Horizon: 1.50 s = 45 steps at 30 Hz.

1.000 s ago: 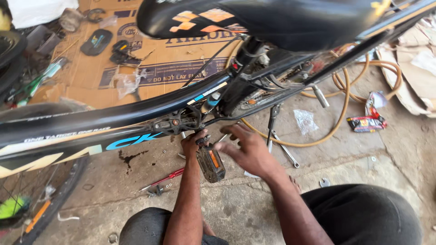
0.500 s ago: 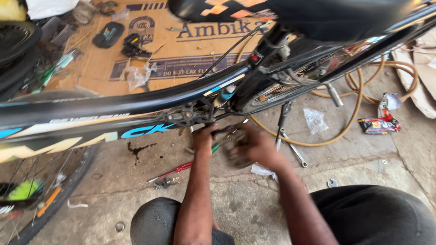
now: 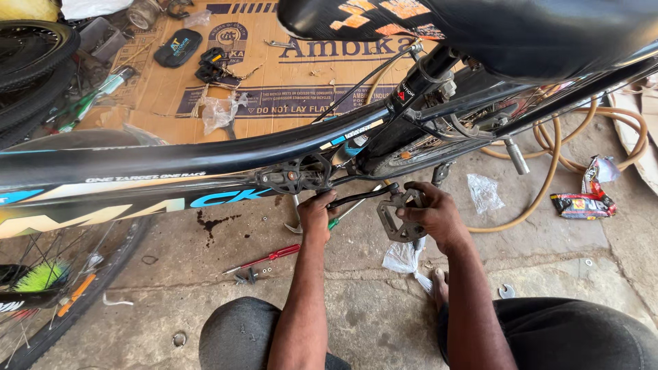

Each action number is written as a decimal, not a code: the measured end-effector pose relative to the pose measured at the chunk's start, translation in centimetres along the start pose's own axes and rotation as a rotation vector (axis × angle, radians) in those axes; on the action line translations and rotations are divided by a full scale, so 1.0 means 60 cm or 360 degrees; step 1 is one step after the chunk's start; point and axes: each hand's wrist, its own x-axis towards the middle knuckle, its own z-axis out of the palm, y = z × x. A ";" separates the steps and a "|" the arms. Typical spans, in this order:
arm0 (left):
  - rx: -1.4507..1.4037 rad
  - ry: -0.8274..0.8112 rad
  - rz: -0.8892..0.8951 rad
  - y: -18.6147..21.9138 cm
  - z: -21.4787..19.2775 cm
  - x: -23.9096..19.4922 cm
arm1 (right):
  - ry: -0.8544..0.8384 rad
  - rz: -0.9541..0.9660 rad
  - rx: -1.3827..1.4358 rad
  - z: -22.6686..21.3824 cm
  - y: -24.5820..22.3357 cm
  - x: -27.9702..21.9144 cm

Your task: The person is sitting on the floor and using a wrench to tighten a bolt on the bicycle's crankset. They repeatedly adjust the tool and the pedal arm to secure the component.

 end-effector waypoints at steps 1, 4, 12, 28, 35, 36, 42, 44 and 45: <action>0.0179 0.0130 0.0079 -0.010 0.009 0.003 | 0.0082 -0.0004 -0.0059 -0.002 0.013 0.012; 0.0670 0.0386 0.0280 -0.025 0.022 0.007 | 0.0308 0.0003 -0.0364 0.007 0.048 0.038; -0.0411 -0.0527 -0.0334 -0.009 -0.045 0.017 | 0.0136 0.0104 -0.0070 -0.015 0.055 0.050; 0.0044 -0.0221 -0.0116 -0.023 -0.038 0.009 | 0.0515 -0.0162 -0.0343 0.043 0.156 0.083; -0.0141 -0.0405 -0.0158 -0.037 -0.053 0.002 | 0.0457 -0.0344 -0.0772 0.033 0.138 0.080; -0.0182 -0.0444 -0.0148 -0.035 -0.049 0.005 | 0.0470 -0.0322 -0.0750 0.034 0.136 0.086; -0.0111 -0.0537 -0.0081 -0.042 -0.042 -0.008 | 0.0502 -0.0523 -0.0668 0.038 0.150 0.092; -0.0126 -0.0483 -0.0115 -0.034 -0.041 -0.011 | 0.0440 -0.0378 -0.0690 0.037 0.145 0.078; -0.0134 -0.0456 -0.0133 -0.032 -0.042 -0.011 | 0.0408 -0.0304 -0.0701 0.037 0.143 0.070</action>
